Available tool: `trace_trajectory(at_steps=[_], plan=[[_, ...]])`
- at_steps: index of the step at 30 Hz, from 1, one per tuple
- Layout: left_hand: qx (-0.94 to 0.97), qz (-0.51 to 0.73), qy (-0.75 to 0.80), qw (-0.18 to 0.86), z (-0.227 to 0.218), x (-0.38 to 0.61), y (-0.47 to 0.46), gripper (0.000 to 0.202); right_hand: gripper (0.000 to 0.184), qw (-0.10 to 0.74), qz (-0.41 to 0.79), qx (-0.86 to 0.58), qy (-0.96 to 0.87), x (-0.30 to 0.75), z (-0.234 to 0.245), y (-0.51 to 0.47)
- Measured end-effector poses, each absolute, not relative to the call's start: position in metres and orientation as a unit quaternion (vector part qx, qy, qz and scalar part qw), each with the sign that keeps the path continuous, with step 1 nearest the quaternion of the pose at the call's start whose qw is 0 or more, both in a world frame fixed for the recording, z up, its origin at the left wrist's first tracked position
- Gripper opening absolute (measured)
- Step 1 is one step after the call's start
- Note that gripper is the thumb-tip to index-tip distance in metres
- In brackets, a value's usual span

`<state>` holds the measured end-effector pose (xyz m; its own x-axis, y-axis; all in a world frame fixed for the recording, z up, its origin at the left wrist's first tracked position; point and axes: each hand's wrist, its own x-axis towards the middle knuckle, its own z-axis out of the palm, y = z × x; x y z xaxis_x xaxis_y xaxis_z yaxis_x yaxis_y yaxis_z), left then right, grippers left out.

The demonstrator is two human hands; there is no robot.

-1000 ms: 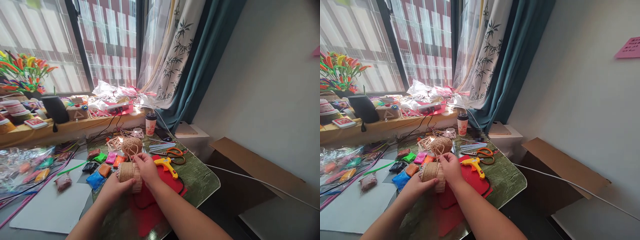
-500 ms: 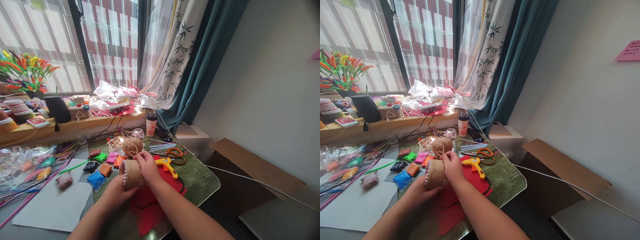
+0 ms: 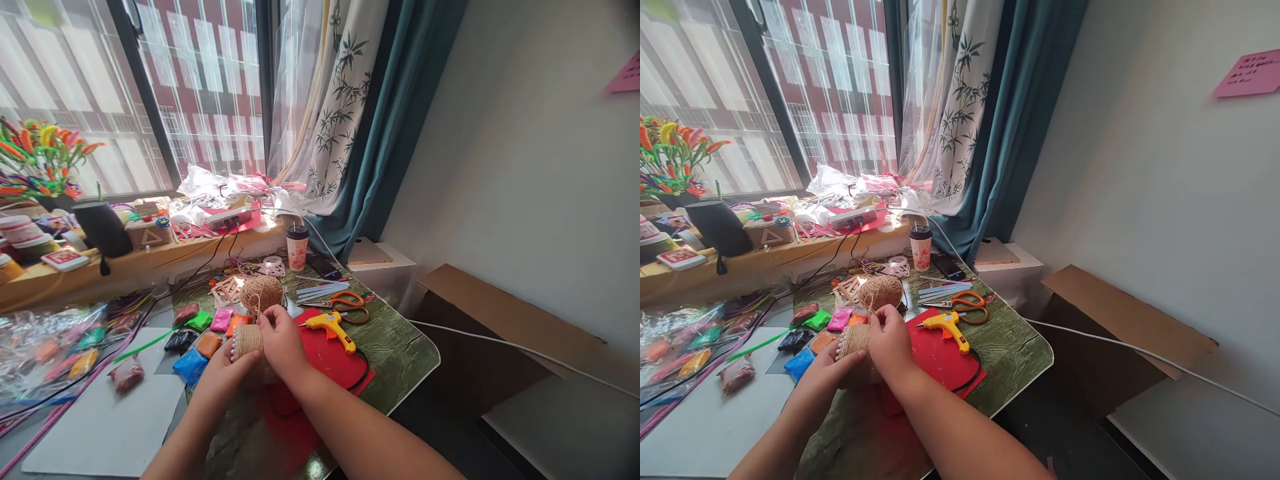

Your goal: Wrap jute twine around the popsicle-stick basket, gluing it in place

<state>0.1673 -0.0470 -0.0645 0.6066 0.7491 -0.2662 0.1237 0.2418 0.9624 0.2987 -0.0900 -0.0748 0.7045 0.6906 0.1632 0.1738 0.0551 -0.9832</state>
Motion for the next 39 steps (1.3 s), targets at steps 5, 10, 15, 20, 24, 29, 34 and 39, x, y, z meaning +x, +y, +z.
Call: trace_trajectory(at_steps=[5,10,15,20,24,29,34,39], plan=[[0.628,0.234,0.382,0.637,-0.065,0.166,-0.046,0.061,0.013,0.671,0.279,-0.614,-0.308,0.298,-0.079,-0.082],[0.653,0.233,0.392,0.605,-0.066,0.167,-0.043,0.051,0.022,0.712,0.322,-0.562,-0.27,0.31,-0.076,-0.081],[0.662,0.23,0.416,0.579,-0.066,0.167,-0.042,0.042,0.024,0.747,0.32,-0.539,-0.22,0.329,-0.058,-0.096],[0.685,0.226,0.404,0.563,-0.065,0.167,-0.042,0.042,0.017,0.762,0.396,-0.495,-0.131,0.335,-0.043,-0.115],[0.694,0.232,0.403,0.55,-0.064,0.168,-0.043,0.043,0.018,0.769,0.436,-0.455,-0.104,0.331,-0.033,-0.123],[0.711,0.235,0.388,0.538,-0.061,0.168,-0.046,0.043,0.023,0.797,0.408,-0.439,-0.075,0.334,-0.03,-0.123],[0.719,0.237,0.384,0.529,-0.058,0.169,-0.048,0.041,0.027,0.834,0.396,-0.377,-0.068,0.335,-0.025,-0.122],[0.729,0.238,0.381,0.517,-0.054,0.169,-0.048,0.042,0.032,0.833,0.406,-0.352,-0.134,0.328,-0.018,-0.122]])
